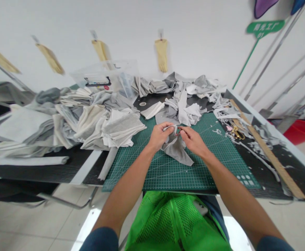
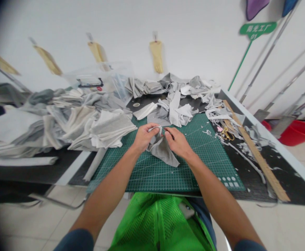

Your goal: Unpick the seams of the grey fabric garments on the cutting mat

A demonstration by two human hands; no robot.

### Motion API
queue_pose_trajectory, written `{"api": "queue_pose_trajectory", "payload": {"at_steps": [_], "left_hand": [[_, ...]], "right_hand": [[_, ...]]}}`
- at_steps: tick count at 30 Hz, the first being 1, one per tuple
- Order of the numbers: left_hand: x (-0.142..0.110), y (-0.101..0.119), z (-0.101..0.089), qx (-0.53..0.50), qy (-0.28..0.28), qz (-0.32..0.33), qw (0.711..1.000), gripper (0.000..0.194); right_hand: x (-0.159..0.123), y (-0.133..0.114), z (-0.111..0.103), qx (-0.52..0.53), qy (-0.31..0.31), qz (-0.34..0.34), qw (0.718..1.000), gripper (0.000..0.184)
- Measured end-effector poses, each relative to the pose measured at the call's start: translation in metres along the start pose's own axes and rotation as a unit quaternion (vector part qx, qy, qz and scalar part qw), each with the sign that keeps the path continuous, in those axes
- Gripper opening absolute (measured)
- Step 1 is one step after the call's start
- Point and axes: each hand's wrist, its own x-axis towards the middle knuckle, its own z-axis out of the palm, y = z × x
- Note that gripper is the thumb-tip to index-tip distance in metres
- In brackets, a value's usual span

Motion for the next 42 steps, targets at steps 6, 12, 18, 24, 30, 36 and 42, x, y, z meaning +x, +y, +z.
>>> {"api": "queue_pose_trajectory", "payload": {"at_steps": [6,12,18,24,30,36,42], "left_hand": [[-0.0004,-0.0003,-0.0012,0.048,-0.004,0.043,0.998,0.024],[-0.0011,-0.002,-0.0015,0.072,-0.035,0.053,0.995,0.027],[-0.0004,-0.0021,-0.0014,0.105,-0.059,0.067,0.99,0.027],[-0.001,-0.003,-0.0017,0.108,-0.064,0.068,0.99,0.028],[-0.0017,-0.0007,-0.0018,0.12,-0.063,0.07,0.988,0.026],[-0.0032,0.0034,-0.0003,0.135,-0.061,0.064,0.987,0.027],[-0.0019,-0.0007,-0.0018,0.144,-0.059,0.07,0.985,0.028]], "right_hand": [[-0.0027,-0.0057,-0.0003,-0.022,0.022,-0.015,0.999,0.04],[-0.0038,-0.0041,-0.0019,-0.047,0.043,-0.066,0.996,0.036],[-0.0039,-0.0043,-0.0018,-0.06,0.044,-0.087,0.993,0.032],[-0.0037,-0.004,-0.0031,-0.063,0.043,-0.089,0.993,0.029],[-0.0042,-0.003,-0.0028,-0.058,0.04,-0.091,0.993,0.028],[-0.0038,-0.0019,-0.0019,-0.06,0.041,-0.093,0.993,0.027],[-0.0038,0.0004,-0.0009,-0.047,0.051,-0.09,0.994,0.026]]}}
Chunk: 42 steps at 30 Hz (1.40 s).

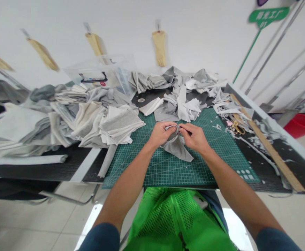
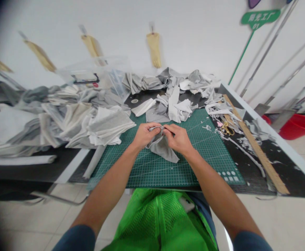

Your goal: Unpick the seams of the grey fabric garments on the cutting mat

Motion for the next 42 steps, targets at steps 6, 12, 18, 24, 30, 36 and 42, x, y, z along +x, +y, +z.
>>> {"api": "queue_pose_trajectory", "payload": {"at_steps": [6,12,18,24,30,36,42], "left_hand": [[0.0,-0.001,0.002,-0.009,-0.003,0.003,1.0,0.03],[-0.001,0.006,0.001,-0.025,-0.002,-0.011,1.0,0.028],[-0.002,0.01,0.004,-0.126,0.017,-0.073,0.989,0.028],[0.001,0.005,0.004,-0.118,0.05,-0.049,0.991,0.024],[0.003,-0.001,0.002,-0.129,0.053,-0.017,0.99,0.024],[0.004,0.008,-0.007,0.059,0.055,0.054,0.995,0.021],[0.002,0.008,-0.001,0.127,-0.016,0.065,0.99,0.012]], "right_hand": [[0.0,0.001,0.0,0.013,0.018,0.018,1.0,0.026],[0.001,0.004,0.002,0.061,0.041,0.083,0.994,0.03],[0.005,0.007,-0.001,0.131,0.084,0.197,0.968,0.037],[0.004,0.005,-0.006,0.198,-0.047,0.224,0.953,0.037],[0.003,0.005,-0.001,0.142,-0.081,0.194,0.967,0.024],[0.004,0.007,0.002,0.181,-0.024,0.207,0.961,0.023],[0.004,0.005,0.002,0.199,-0.001,0.187,0.962,0.027]]}}
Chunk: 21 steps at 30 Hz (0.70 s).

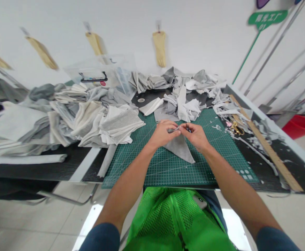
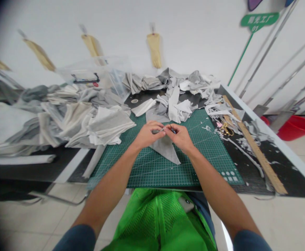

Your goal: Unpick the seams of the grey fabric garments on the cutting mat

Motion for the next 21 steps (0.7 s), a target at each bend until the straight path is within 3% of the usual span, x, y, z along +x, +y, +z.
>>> {"api": "queue_pose_trajectory", "payload": {"at_steps": [9,15,21], "left_hand": [[-0.001,-0.001,0.004,-0.197,-0.006,-0.091,0.976,0.025],[-0.002,0.002,0.006,-0.219,0.005,-0.12,0.968,0.024],[-0.001,0.003,0.007,-0.239,0.022,-0.144,0.96,0.025]], "right_hand": [[-0.002,-0.005,0.001,0.057,-0.007,0.034,0.998,0.037],[-0.002,-0.005,0.001,0.073,-0.012,0.029,0.997,0.034],[-0.004,-0.011,0.001,-0.004,0.015,-0.011,1.0,0.034]]}}
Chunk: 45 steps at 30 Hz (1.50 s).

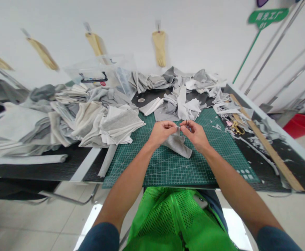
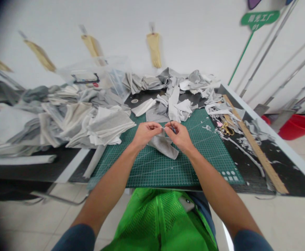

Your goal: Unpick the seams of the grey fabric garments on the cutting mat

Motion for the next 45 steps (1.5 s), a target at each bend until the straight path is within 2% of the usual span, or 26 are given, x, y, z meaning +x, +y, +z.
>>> {"api": "queue_pose_trajectory", "payload": {"at_steps": [5,11,16,28,32,35,40,45], "left_hand": [[0.0,0.001,0.002,-0.013,-0.006,0.004,1.0,0.022],[-0.001,0.001,0.001,-0.019,-0.004,-0.01,1.0,0.02],[-0.001,0.001,-0.002,0.02,-0.01,-0.024,0.999,0.023],[0.002,-0.002,0.0,0.001,0.032,-0.03,0.999,0.021],[0.004,-0.003,0.0,-0.038,0.061,-0.032,0.997,0.019],[0.004,-0.003,-0.001,-0.071,0.071,-0.035,0.994,0.019],[0.003,-0.003,-0.002,-0.102,0.072,-0.039,0.991,0.019],[0.002,-0.004,-0.001,-0.12,0.068,-0.043,0.989,0.019]], "right_hand": [[-0.001,-0.003,0.003,-0.06,0.001,-0.006,0.998,0.031],[0.001,0.005,0.001,-0.039,0.002,0.001,0.999,0.03],[0.001,0.008,0.0,-0.025,-0.007,0.0,1.0,0.031],[0.0,0.008,0.0,-0.069,0.037,-0.009,0.997,0.03],[-0.001,0.009,-0.001,-0.058,0.022,-0.022,0.998,0.039],[-0.001,0.011,0.001,-0.136,0.016,-0.078,0.988,0.04],[-0.003,0.014,0.004,-0.239,0.021,-0.19,0.952,0.042],[-0.004,0.016,0.006,-0.274,0.018,-0.231,0.933,0.043]]}}
